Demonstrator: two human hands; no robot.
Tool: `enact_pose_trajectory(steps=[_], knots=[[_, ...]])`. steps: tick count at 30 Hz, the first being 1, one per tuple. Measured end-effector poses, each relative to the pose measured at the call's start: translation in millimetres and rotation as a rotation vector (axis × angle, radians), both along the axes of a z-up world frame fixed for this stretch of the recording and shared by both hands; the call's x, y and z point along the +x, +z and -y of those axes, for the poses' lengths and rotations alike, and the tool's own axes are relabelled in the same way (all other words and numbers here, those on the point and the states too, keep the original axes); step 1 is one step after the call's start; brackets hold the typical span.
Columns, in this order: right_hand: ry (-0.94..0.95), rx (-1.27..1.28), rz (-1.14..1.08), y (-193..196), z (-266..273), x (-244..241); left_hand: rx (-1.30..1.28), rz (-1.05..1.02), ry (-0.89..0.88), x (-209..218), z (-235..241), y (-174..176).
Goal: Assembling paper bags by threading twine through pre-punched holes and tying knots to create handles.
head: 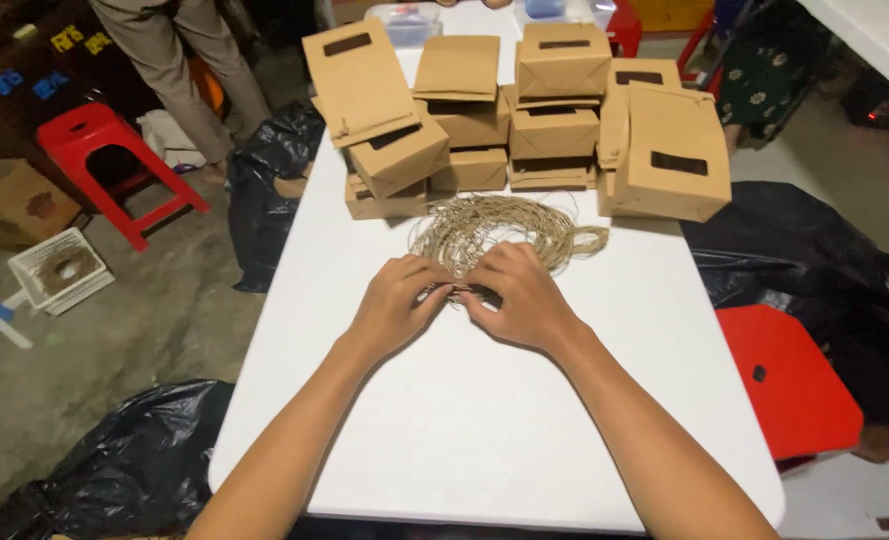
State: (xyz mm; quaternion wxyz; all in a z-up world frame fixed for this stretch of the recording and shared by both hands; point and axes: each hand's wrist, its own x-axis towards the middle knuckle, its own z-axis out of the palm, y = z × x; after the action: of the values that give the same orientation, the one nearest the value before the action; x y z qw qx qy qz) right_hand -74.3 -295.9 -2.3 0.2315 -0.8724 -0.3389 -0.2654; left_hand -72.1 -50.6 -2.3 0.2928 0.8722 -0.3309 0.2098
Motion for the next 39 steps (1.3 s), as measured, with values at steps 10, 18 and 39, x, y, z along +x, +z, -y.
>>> enact_pose_trajectory(steps=[10,18,39], knots=[[-0.076,0.05,0.21,-3,-8,16,-0.061,0.152,0.07,15,-2,15],[-0.081,0.128,0.252,8,-11,10,-0.091,0.245,0.082,28,-1,-6],[0.011,0.153,0.32,3,-14,-4,-0.28,0.31,-0.025,-14,32,9]])
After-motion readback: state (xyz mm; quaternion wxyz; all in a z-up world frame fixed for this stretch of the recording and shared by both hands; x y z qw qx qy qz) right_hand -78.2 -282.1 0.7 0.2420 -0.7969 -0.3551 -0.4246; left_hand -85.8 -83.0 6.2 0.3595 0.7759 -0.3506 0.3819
